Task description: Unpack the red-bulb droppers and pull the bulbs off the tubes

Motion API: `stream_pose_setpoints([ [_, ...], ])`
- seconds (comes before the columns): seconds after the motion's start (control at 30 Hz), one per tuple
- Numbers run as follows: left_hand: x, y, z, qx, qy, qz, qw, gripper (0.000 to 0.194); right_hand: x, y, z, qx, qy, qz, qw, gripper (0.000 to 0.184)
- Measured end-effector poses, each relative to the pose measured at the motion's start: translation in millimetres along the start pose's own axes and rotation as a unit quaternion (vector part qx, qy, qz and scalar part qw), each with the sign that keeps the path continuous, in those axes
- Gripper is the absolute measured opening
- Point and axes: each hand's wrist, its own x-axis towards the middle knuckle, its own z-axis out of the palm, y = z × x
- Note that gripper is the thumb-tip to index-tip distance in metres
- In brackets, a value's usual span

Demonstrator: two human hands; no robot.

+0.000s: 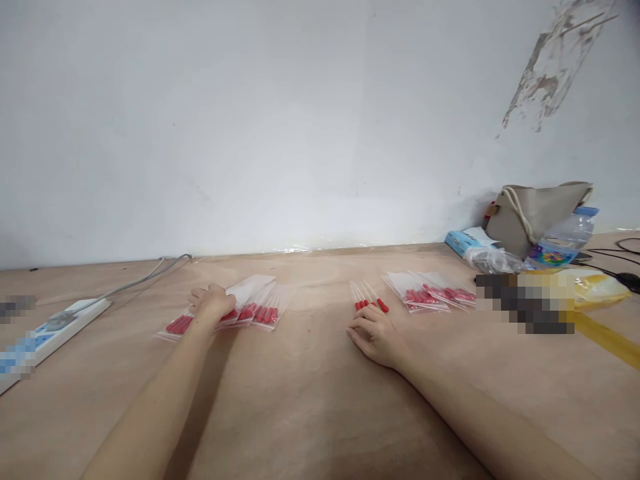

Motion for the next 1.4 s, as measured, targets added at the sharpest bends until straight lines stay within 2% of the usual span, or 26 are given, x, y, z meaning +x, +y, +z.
stream_pose_setpoints([
  [0.03, -7.1, -2.6, -1.3, 0.019, 0.035, 0.014, 0.999, 0.029, 0.0, 0.3, 0.2, 0.001, 0.003, -0.002, 1.0, 0.013],
  [0.07, -15.4, -5.2, -3.2, 0.027, 0.066, 0.057, 0.996, 0.029, 0.0, 0.5, 0.3, 0.001, 0.005, -0.004, 1.0, 0.013],
  [0.1, -24.3, -8.0, -5.4, 0.031, 0.087, 0.129, 0.987, 0.028, 0.0, 0.7, 0.3, 0.0, 0.008, -0.006, 1.0, 0.013],
  [0.13, -33.4, -11.1, -7.7, 0.034, 0.085, 0.233, 0.968, 0.027, 0.1, 0.8, 0.5, 0.0, 0.01, -0.006, 1.0, 0.013],
  [0.17, -42.2, -14.3, -9.5, 0.04, 0.063, 0.341, 0.937, 0.026, 0.1, 1.0, 0.7, 0.0, 0.011, -0.006, 1.0, 0.013],
  [0.23, -56.9, -20.8, -10.5, 0.071, 0.024, 0.493, 0.867, 0.025, 0.0, 1.4, 1.8, 0.001, 0.01, -0.007, 1.0, 0.013],
  [0.3, -65.6, -25.4, -7.0, 0.113, 0.031, 0.561, 0.82, 0.026, -0.4, 1.8, 3.1, 0.005, 0.007, -0.008, 1.0, 0.013],
  [0.37, -68.3, -26.2, -0.3, 0.139, 0.05, 0.585, 0.798, 0.023, -0.6, 1.8, 3.9, 0.007, 0.004, -0.011, 1.0, 0.013],
  [0.5, -71.6, -10.9, 16.1, 0.121, 0.05, 0.59, 0.796, 0.024, -0.5, 1.2, 3.5, 0.002, 0.001, -0.011, 1.0, 0.013],
  [0.7, -109.0, 42.9, 44.6, -0.015, -0.012, 0.555, 0.832, 0.016, -1.5, 1.8, 4.3, -0.001, -0.012, -0.019, 1.0, 0.013],
  [0.77, -120.4, 51.9, 49.7, -0.067, -0.044, 0.524, 0.848, 0.014, -2.1, 2.6, 4.5, -0.002, -0.014, -0.021, 1.0, 0.014],
  [0.87, -127.9, 45.9, 49.3, -0.121, -0.077, 0.476, 0.868, 0.011, -2.6, 3.6, 3.9, -0.003, -0.013, -0.017, 1.0, 0.014],
  [1.03, -127.3, 26.9, 42.8, -0.182, -0.114, 0.438, 0.873, 0.016, -1.5, -1.2, 4.0, -0.001, -0.014, -0.017, 1.0, 0.013],
  [1.13, -125.2, 34.2, 44.3, -0.223, -0.158, 0.385, 0.882, 0.018, 0.3, -9.6, 7.1, -0.01, -0.015, -0.031, 0.999, 0.01],
  [1.23, -122.4, 47.6, 50.8, -0.259, -0.2, 0.319, 0.889, 0.014, 3.6, -15.8, 12.8, -0.03, -0.034, -0.078, 0.996, 0.016],
  [1.4, -118.5, 57.7, 62.5, -0.319, -0.231, 0.258, 0.882, 0.008, 12.9, -11.7, 25.2, -0.049, -0.018, -0.127, 0.991, 0.019],
])
